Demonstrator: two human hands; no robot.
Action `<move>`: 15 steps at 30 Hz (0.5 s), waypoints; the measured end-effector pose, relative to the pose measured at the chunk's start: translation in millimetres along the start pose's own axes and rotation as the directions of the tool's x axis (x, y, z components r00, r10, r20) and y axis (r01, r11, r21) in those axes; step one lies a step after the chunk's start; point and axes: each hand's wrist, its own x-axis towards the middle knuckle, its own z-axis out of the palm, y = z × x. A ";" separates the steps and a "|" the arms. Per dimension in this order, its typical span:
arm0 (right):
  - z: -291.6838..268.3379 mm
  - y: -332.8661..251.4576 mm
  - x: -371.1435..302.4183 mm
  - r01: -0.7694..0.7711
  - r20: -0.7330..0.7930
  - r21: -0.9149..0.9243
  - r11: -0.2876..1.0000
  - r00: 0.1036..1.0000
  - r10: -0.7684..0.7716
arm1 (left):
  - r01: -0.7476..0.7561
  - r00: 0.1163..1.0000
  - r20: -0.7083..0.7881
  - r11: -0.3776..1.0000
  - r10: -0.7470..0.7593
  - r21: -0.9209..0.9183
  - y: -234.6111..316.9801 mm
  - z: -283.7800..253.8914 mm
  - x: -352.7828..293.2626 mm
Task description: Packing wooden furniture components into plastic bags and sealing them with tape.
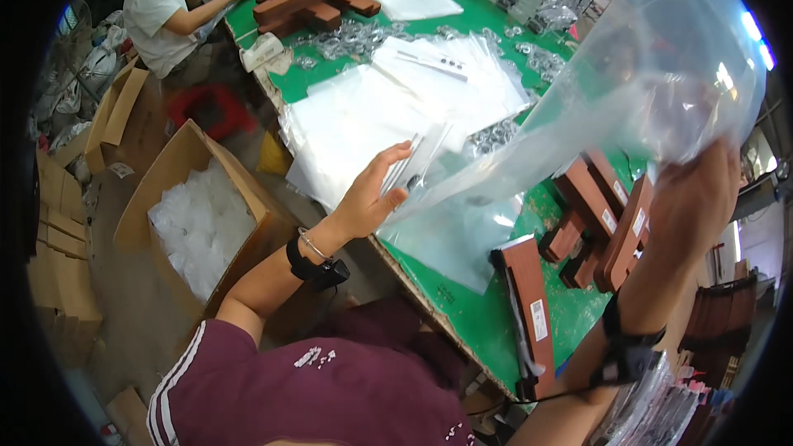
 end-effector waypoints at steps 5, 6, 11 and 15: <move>16.1 12.3 -3.0 -0.024 -0.209 0.067 0.997 0.977 0.038 | -0.127 0.978 0.180 0.985 0.104 0.118 30.1 13.2 -12.1; 20.9 8.9 -13.2 -0.005 -0.116 0.091 0.996 0.993 0.016 | -0.124 0.982 0.163 0.977 0.097 0.171 28.9 22.3 -7.2; 8.8 -15.1 -42.2 0.026 0.186 0.168 0.986 0.981 -0.058 | 0.252 0.948 0.219 0.966 -0.233 -0.061 30.6 44.7 51.9; -26.1 -10.9 -38.2 -0.031 0.146 0.068 0.997 0.989 0.021 | 0.655 0.731 0.486 0.691 -0.479 -0.305 4.7 54.7 111.3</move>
